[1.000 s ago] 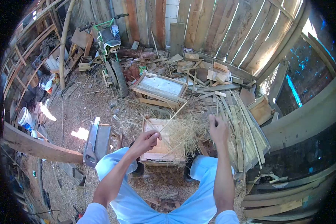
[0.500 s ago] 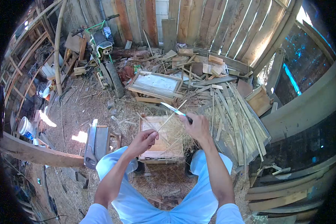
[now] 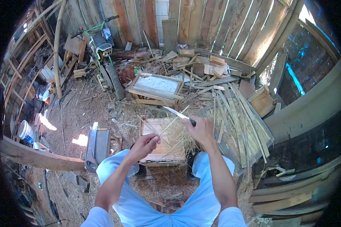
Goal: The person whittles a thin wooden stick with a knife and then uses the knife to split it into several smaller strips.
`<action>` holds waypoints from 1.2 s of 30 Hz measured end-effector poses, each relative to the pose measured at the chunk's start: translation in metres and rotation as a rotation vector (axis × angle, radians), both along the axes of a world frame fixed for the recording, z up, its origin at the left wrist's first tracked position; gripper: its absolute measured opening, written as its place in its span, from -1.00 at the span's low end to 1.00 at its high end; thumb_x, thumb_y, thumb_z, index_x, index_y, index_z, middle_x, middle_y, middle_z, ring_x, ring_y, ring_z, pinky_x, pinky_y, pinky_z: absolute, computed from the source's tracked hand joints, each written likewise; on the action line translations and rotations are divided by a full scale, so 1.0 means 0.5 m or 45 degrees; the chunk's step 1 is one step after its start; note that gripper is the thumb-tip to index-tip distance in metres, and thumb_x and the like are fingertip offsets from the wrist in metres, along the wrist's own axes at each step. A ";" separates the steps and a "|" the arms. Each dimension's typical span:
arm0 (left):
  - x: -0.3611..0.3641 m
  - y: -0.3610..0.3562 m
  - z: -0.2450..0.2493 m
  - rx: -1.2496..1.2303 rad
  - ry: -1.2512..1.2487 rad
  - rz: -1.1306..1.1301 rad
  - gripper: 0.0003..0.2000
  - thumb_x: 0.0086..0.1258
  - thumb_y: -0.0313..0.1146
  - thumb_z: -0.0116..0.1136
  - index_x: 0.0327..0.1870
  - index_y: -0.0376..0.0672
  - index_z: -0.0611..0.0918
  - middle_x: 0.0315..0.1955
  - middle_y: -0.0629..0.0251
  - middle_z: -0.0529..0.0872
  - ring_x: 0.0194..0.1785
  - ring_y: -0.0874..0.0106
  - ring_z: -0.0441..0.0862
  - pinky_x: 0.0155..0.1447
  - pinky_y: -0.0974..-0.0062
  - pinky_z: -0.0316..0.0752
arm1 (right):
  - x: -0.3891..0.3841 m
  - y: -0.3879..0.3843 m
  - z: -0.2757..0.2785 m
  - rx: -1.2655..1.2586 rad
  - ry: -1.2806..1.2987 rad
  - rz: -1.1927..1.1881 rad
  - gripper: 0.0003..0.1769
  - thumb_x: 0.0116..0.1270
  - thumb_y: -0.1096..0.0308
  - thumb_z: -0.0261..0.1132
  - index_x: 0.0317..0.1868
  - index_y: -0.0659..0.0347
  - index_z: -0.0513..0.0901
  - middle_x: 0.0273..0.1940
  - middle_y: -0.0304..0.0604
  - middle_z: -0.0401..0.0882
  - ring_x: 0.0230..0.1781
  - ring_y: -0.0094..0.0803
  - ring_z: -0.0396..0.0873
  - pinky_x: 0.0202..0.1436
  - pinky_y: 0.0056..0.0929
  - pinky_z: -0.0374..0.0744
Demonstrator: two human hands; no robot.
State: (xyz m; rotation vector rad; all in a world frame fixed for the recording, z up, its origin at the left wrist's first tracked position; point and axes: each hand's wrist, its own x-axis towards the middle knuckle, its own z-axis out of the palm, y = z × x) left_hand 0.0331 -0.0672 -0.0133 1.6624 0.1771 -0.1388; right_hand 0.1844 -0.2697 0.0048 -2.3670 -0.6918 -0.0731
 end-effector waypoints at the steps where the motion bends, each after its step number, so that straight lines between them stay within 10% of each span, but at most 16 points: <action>1: -0.003 0.000 0.000 0.001 0.004 -0.006 -0.77 0.55 -0.24 -0.07 -0.32 -0.16 0.50 -0.64 0.59 0.23 -0.56 0.72 0.10 -0.51 0.67 0.00 | 0.008 -0.003 -0.004 -0.014 -0.018 -0.025 -0.58 0.27 -0.06 0.24 -0.39 0.17 0.68 -0.62 0.10 0.52 -0.56 0.07 0.53 -0.47 -0.12 0.44; 12: -0.021 0.035 -0.003 0.057 -0.036 0.018 -0.74 0.54 -0.23 -0.07 -0.31 -0.20 0.54 -0.63 0.58 0.27 -0.56 0.71 0.14 -0.51 0.65 0.06 | 0.117 -0.086 -0.075 0.145 0.132 -0.660 -0.47 0.28 -0.16 0.18 -0.37 0.20 0.69 -0.53 0.13 0.59 -0.41 0.09 0.60 -0.33 -0.08 0.49; 16: 0.005 0.058 0.015 -0.168 0.017 0.155 -0.73 0.53 -0.22 -0.07 -0.24 -0.21 0.60 -0.61 0.57 0.33 -0.58 0.70 0.21 -0.51 0.69 0.13 | 0.053 -0.067 -0.057 0.051 0.072 -0.362 -0.54 0.31 -0.03 0.22 -0.28 0.29 0.66 -0.50 0.02 0.60 -0.46 -0.11 0.60 -0.33 -0.21 0.49; 19: 0.031 0.051 0.027 -0.493 -0.024 0.128 -0.74 0.55 -0.19 -0.09 -0.09 -0.19 0.56 -0.59 0.57 0.33 -0.63 0.73 0.14 -0.58 0.74 0.00 | 0.017 -0.020 -0.034 0.602 0.460 -0.097 -0.76 0.41 0.24 0.17 -0.14 0.27 0.56 -0.59 -0.26 0.45 -0.63 -0.60 0.42 -0.56 -0.52 0.38; 36: 0.047 -0.015 0.027 -0.463 0.046 0.081 -0.77 0.47 -0.23 0.07 -0.19 -0.25 0.59 -0.52 0.42 0.54 -0.65 0.70 0.34 -0.64 0.73 0.11 | -0.056 0.073 0.016 1.175 1.077 0.231 -0.72 0.41 0.25 0.21 -0.04 0.28 0.54 -0.54 -0.35 0.46 -0.70 -0.75 0.23 -0.69 -0.70 0.17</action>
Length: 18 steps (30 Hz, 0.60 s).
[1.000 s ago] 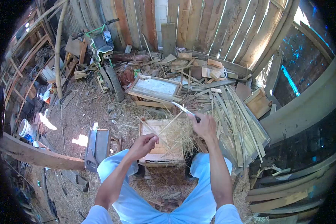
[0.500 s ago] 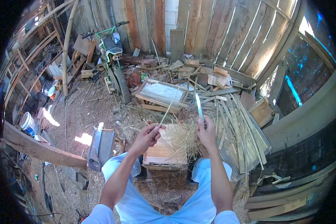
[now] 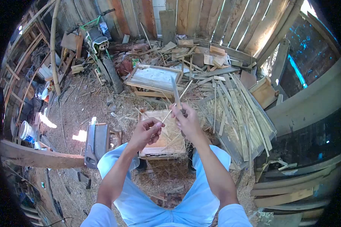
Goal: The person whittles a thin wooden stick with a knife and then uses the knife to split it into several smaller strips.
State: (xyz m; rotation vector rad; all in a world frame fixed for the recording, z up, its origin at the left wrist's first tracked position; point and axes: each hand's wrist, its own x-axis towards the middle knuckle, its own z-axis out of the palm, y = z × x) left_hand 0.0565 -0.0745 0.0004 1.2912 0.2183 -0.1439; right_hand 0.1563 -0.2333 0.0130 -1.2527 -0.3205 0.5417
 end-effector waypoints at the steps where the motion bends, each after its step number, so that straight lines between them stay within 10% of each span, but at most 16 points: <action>1: 0.000 -0.006 0.000 0.028 -0.016 0.029 -0.77 0.47 -0.23 0.08 -0.19 -0.25 0.59 -0.52 0.41 0.55 -0.61 0.66 0.41 -0.61 0.71 0.19 | 0.006 -0.005 -0.001 -0.030 0.028 -0.028 -0.74 0.39 0.24 0.24 -0.10 0.28 0.55 -0.54 -0.35 0.47 -0.71 -0.75 0.23 -0.70 -0.69 0.17; 18: 0.011 0.018 -0.063 -0.131 -0.042 0.401 -0.78 0.47 -0.20 0.06 -0.27 -0.16 0.56 -0.52 0.43 0.54 -0.39 0.61 0.48 -0.24 0.63 0.36 | 0.022 -0.028 -0.004 0.022 0.083 -0.029 -0.75 0.36 0.23 0.28 -0.24 0.28 0.58 -0.49 -0.29 0.51 -0.69 -0.74 0.25 -0.66 -0.71 0.19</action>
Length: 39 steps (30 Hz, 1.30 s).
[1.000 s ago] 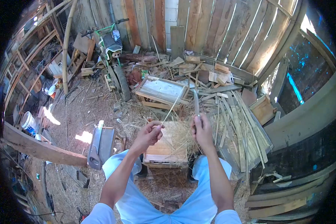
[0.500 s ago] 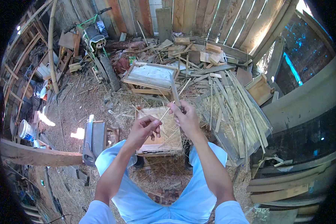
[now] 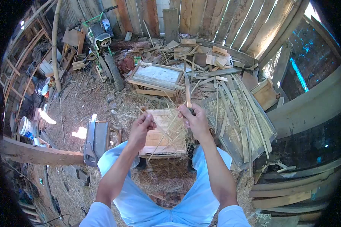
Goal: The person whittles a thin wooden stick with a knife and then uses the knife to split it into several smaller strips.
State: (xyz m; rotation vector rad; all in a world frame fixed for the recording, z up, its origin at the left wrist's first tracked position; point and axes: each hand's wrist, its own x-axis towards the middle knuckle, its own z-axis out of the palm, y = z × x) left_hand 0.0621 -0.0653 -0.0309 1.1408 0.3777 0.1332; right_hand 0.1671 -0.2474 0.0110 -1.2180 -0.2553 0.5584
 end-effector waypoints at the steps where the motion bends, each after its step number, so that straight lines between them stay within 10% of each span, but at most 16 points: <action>1: 0.001 0.008 0.000 0.134 0.019 0.163 -0.79 0.47 -0.20 0.06 -0.24 -0.16 0.57 -0.51 0.44 0.54 -0.39 0.62 0.48 -0.23 0.63 0.36 | 0.002 -0.001 -0.002 -0.015 -0.012 -0.001 -0.75 0.36 0.23 0.28 -0.23 0.29 0.58 -0.50 -0.30 0.50 -0.68 -0.74 0.25 -0.65 -0.72 0.19; 4: 0.005 0.044 0.005 0.299 0.093 0.363 -0.79 0.47 -0.24 0.06 -0.11 -0.20 0.58 -0.40 0.38 0.61 -0.30 0.57 0.53 -0.13 0.58 0.41 | 0.005 -0.006 -0.002 -0.029 -0.007 0.000 -0.77 0.37 0.25 0.27 -0.23 0.27 0.56 -0.49 -0.29 0.50 -0.68 -0.74 0.26 -0.66 -0.72 0.20; 7: 0.001 0.039 0.012 1.185 -0.104 0.506 -0.67 0.47 -0.24 0.04 0.07 -0.31 0.54 -0.27 0.21 0.68 -0.11 0.38 0.62 0.11 0.45 0.44 | 0.007 -0.006 -0.006 -0.030 -0.003 -0.003 -0.80 0.37 0.27 0.26 -0.23 0.25 0.54 -0.48 -0.28 0.49 -0.69 -0.73 0.26 -0.67 -0.73 0.20; 11: -0.019 0.003 0.030 0.506 -0.037 -0.318 -0.69 0.51 -0.21 -0.01 0.03 -0.29 0.54 -0.24 0.27 0.68 -0.16 0.47 0.62 -0.01 0.44 0.48 | 0.012 -0.007 -0.001 -0.023 -0.044 -0.067 -0.80 0.35 0.29 0.29 -0.23 0.25 0.54 -0.48 -0.28 0.50 -0.69 -0.73 0.27 -0.68 -0.72 0.20; 18: -0.034 -0.017 0.063 0.352 0.094 -0.669 -0.71 0.49 -0.18 0.03 -0.07 -0.26 0.58 -0.47 0.42 0.55 -0.46 0.63 0.45 -0.39 0.64 0.36 | 0.033 -0.015 -0.003 -0.081 -0.076 -0.262 -0.80 0.33 0.29 0.31 -0.24 0.25 0.54 -0.47 -0.30 0.50 -0.70 -0.75 0.25 -0.70 -0.74 0.17; 29: -0.010 -0.025 0.040 0.512 -0.090 -0.248 -0.81 0.47 -0.30 0.05 -0.19 -0.26 0.58 -0.49 0.47 0.49 -0.43 0.68 0.34 -0.35 0.66 0.26 | -0.048 0.037 0.007 -0.266 -0.030 0.378 -0.62 0.47 0.20 0.12 0.18 0.23 0.46 -0.50 -0.37 0.37 -0.69 -0.71 0.19 -0.67 -0.72 0.14; 39: -0.013 -0.039 0.052 0.653 -0.153 -0.154 -0.81 0.45 -0.35 0.05 -0.21 -0.33 0.58 -0.48 0.36 0.59 -0.42 0.66 0.38 -0.34 0.61 0.31 | -0.022 0.009 0.019 -0.241 0.131 0.388 -0.73 0.39 0.29 0.22 -0.02 0.28 0.58 -0.47 -0.31 0.51 -0.72 -0.74 0.23 -0.73 -0.72 0.13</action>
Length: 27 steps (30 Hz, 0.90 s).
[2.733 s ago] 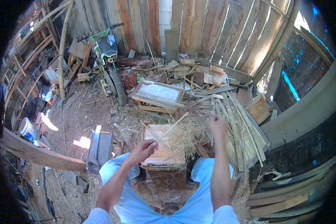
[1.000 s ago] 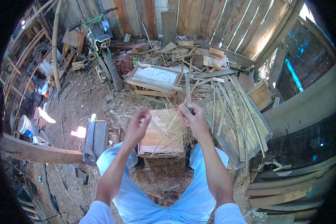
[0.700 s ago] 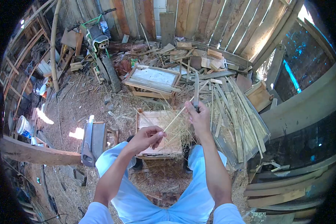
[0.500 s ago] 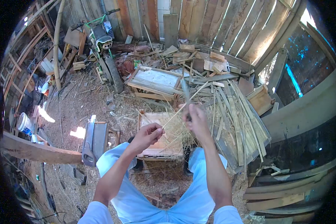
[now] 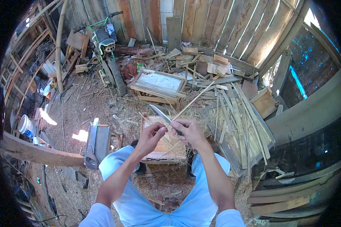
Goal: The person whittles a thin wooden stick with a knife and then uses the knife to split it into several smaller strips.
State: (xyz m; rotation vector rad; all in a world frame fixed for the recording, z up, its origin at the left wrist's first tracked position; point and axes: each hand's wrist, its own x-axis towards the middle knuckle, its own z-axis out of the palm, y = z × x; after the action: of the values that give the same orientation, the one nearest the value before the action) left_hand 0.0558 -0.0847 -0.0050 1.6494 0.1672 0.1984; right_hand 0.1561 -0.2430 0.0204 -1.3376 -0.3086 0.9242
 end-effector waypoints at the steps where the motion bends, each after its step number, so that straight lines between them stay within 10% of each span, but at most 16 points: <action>1: -0.001 0.003 0.002 0.002 -0.005 0.004 -0.81 0.45 -0.35 0.05 -0.21 -0.33 0.58 -0.48 0.36 0.59 -0.42 0.66 0.38 -0.34 0.61 0.31 | 0.003 -0.002 -0.003 -0.025 -0.071 -0.097 -0.74 0.39 0.28 0.22 -0.04 0.28 0.59 -0.47 -0.32 0.50 -0.72 -0.74 0.22 -0.73 -0.73 0.12; 5: -0.023 0.003 -0.008 0.095 0.070 -0.016 -0.80 0.45 -0.32 0.08 -0.22 -0.31 0.58 -0.42 0.44 0.59 -0.34 0.67 0.41 -0.26 0.64 0.32 | 0.074 -0.051 -0.006 0.096 -0.079 -0.492 -0.74 0.41 0.26 0.20 -0.05 0.27 0.58 -0.48 -0.34 0.47 -0.72 -0.75 0.22 -0.73 -0.75 0.12; 13: -0.001 0.003 -0.015 0.218 0.085 0.024 -0.84 0.44 -0.38 0.09 -0.21 -0.33 0.58 -0.42 0.42 0.59 -0.34 0.67 0.44 -0.26 0.64 0.34 | -0.030 0.015 -0.028 0.006 -0.087 0.136 -0.76 0.42 0.23 0.20 -0.20 0.27 0.61 -0.50 -0.34 0.49 -0.72 -0.74 0.20 -0.72 -0.74 0.10; 19: -0.009 -0.001 -0.015 0.129 -0.109 0.093 -0.84 0.41 -0.39 0.09 -0.22 -0.33 0.60 -0.59 0.33 0.55 -0.50 0.63 0.35 -0.40 0.58 0.28 | -0.026 0.010 0.012 -0.034 -0.060 0.016 -0.70 0.42 0.22 0.20 -0.41 0.24 0.60 -0.54 -0.38 0.48 -0.71 -0.74 0.23 -0.73 -0.75 0.10; 22: -0.028 0.011 -0.006 0.237 -0.010 0.092 -0.84 0.41 -0.38 0.10 -0.24 -0.32 0.60 -0.60 0.33 0.53 -0.50 0.63 0.34 -0.41 0.57 0.27 | 0.049 -0.032 -0.022 0.006 -0.274 -0.511 -0.75 0.44 0.22 0.16 -0.25 0.23 0.62 -0.53 -0.40 0.45 -0.72 -0.74 0.22 -0.74 -0.75 0.12; 27: -0.042 0.023 -0.010 0.314 0.124 0.088 -0.81 0.44 -0.32 0.07 -0.24 -0.28 0.61 -0.55 0.46 0.51 -0.44 0.68 0.31 -0.35 0.65 0.23 | 0.073 -0.083 -0.015 0.124 -0.048 -0.435 -0.72 0.46 0.20 0.13 -0.05 0.24 0.57 -0.50 -0.41 0.38 -0.70 -0.75 0.18 -0.71 -0.77 0.14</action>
State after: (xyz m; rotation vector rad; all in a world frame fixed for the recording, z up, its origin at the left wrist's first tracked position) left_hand 0.0347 -0.0731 -0.0100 1.9017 0.2832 0.1968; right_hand 0.1924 -0.2847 0.0126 -1.2700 -0.1448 0.5913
